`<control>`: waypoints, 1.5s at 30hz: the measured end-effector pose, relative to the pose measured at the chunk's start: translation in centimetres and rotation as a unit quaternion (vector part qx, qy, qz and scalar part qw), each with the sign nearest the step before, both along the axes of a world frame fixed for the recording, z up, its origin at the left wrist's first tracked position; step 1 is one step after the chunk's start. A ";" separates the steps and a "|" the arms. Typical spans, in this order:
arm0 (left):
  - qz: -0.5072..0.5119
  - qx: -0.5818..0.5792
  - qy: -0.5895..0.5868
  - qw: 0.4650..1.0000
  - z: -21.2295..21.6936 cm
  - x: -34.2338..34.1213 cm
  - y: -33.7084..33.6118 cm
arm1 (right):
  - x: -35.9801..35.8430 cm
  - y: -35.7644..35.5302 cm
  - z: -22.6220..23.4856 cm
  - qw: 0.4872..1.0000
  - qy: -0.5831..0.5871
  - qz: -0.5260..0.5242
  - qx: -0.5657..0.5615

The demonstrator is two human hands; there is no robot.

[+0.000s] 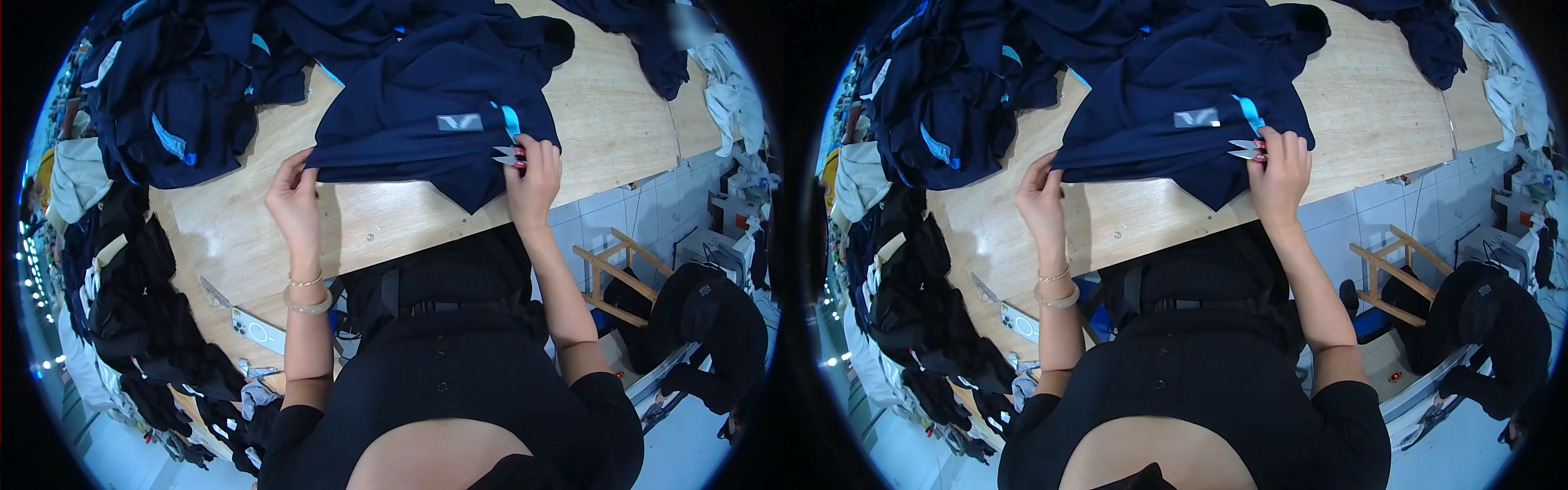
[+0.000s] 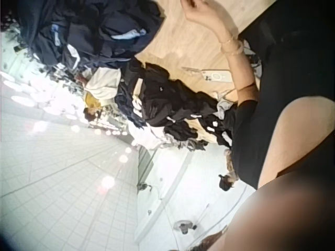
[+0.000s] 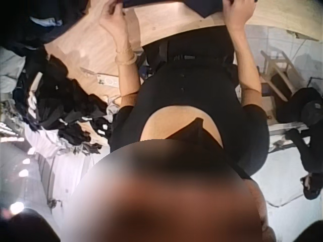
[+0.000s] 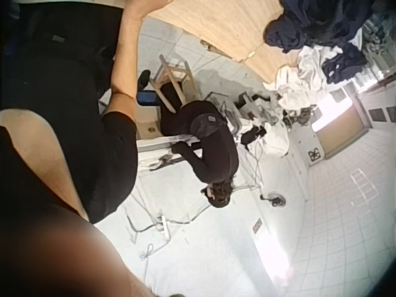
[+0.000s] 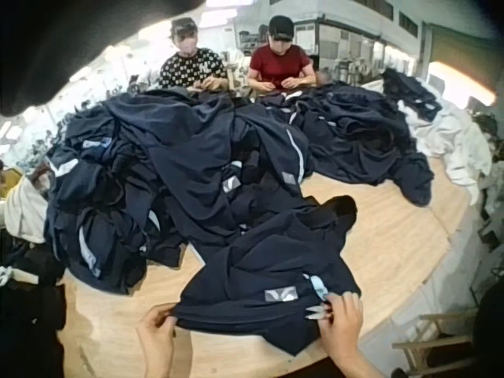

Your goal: Trim loose threads from finished blue garments using small snips.

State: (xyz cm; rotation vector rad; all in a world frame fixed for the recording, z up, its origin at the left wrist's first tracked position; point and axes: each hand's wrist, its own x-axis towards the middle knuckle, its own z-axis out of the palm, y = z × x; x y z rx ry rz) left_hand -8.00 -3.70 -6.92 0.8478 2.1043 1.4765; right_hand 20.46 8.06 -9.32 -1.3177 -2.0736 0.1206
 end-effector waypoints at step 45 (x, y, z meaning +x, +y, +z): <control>0.011 0.216 -0.582 0.784 1.5 -2.7 0.0 | 1.3 5.1 5.9 0.504 0.690 0.172 -0.491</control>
